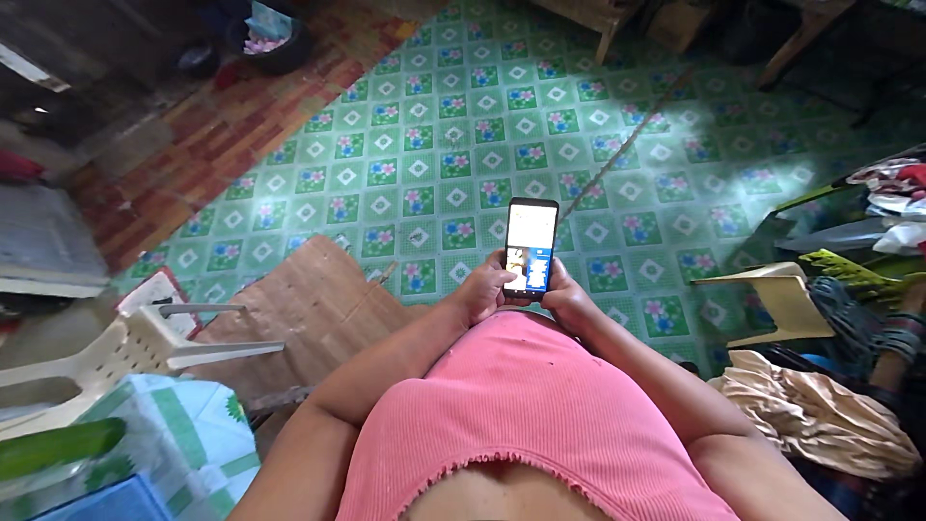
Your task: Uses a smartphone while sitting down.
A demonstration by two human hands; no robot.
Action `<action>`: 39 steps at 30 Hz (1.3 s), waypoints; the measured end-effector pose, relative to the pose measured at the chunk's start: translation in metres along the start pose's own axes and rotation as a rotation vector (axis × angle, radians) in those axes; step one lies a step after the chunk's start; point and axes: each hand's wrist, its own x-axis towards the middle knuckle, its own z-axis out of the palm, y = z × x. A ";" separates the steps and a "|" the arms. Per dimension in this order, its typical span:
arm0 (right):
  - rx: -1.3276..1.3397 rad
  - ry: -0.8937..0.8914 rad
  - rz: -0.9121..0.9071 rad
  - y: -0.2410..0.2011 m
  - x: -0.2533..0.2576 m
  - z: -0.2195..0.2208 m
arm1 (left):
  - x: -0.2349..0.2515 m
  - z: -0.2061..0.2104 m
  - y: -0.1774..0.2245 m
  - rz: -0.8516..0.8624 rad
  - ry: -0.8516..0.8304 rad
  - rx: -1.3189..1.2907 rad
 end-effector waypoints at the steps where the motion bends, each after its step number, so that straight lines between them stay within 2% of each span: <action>1: 0.010 -0.004 -0.001 0.000 0.000 0.000 | 0.000 0.000 0.000 -0.002 0.001 -0.003; 17: -0.012 0.016 0.014 0.000 0.000 0.001 | 0.001 -0.007 -0.003 0.021 -0.071 -0.035; 39: 0.012 -0.008 -0.004 0.000 0.000 0.001 | 0.000 -0.006 -0.002 0.005 -0.055 -0.029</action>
